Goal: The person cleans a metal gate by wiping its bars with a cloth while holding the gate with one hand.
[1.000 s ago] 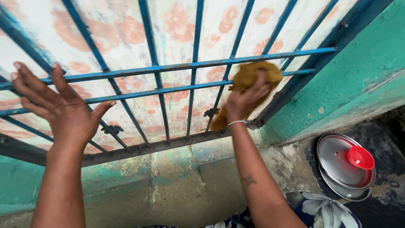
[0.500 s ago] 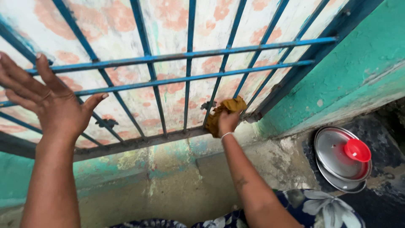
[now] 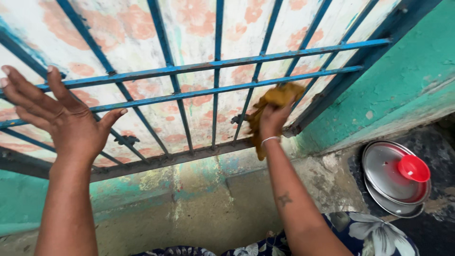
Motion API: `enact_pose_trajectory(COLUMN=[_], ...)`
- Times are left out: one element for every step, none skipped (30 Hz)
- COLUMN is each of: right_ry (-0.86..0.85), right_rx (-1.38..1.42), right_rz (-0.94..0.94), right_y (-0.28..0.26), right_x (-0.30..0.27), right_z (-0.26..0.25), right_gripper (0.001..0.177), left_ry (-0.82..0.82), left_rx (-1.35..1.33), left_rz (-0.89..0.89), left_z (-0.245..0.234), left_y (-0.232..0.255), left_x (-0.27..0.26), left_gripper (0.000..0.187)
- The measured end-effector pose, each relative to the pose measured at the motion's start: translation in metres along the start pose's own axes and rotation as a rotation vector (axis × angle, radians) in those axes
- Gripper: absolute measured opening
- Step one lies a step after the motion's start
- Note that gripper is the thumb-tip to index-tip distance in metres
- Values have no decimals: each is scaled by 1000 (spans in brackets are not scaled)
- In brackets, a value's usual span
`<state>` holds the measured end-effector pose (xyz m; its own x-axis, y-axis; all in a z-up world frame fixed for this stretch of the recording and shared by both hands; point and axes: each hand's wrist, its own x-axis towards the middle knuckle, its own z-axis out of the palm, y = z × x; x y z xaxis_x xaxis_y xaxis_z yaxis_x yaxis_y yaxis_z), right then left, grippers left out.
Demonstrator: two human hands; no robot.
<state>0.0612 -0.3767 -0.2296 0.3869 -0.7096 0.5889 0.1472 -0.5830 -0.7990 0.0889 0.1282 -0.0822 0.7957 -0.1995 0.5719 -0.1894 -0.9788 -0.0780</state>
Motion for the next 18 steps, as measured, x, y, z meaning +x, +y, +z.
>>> enact_pose_trajectory(right_ry=[-49, -98, -211, -325, -443, -558, -559, -453, -328, -110, 115, 228, 242, 247, 240, 233, 224, 224], right_rx=[-129, -258, -322, -387, -259, -129, -127, 48, 223, 368, 511, 584, 590, 611, 639, 658, 670, 669], right_rz=[-7, -13, 4, 21, 132, 244, 241, 585, 928, 922, 904, 840, 700, 575, 472, 399, 342, 342], right_y=[24, 48, 64, 80, 96, 108, 113, 114, 113, 109, 100, 85, 62, 37, 11, -13, -32, -46], right_x=[-14, -30, -43, -54, -63, -66, -64, -60, -58, -50, -39, -27, -9, 11, 29, 47, 61, 70], right_z=[2, 2, -1, -5, -15, -23, -26, -29, -36, -43, -47, -47, -48, -50, -52, -55, -55, -55], right_gripper=[76, 77, 62, 48, 51, 54, 54, 46, 40, 34, 29, 32, 36, 40, 44, 48, 52, 52], left_ry=[-15, -21, -28, -13, -7, -1, -25, -35, -51, -46, -40, -35, -71, -88, -109, -105, -103, -101], left_rx=[51, 74, 97, 81, 74, 67, 45, 35, 23, 73, 96, 119, 83, 62, 43, 25, 18, 11], left_rz=[3, 6, 5, 11, 13, 15, -7, -19, -27, -14, -3, 7, -14, -23, -34, -40, -44, -47], left_z=[2, 5, 8, 11, 14, 15, 15, 14, 15, 16, 18, 20, 24, 27, 29, 30, 31, 31], left_y=[-2, -4, -6, -7, -7, -7, -7, -7, -8, -9, -10, -12, -11, -11, -10, -12, -12, -12], left_x=[0, 2, 2, 3, 2, 1, 1, 0, -2, -4, -3, -2, 0, 1, 0, -1, 0, -1], left_gripper=[133, 131, 130, 130, 130, 130, 131, 132, 132, 130, 129, 128, 127, 126, 126, 130, 132, 134])
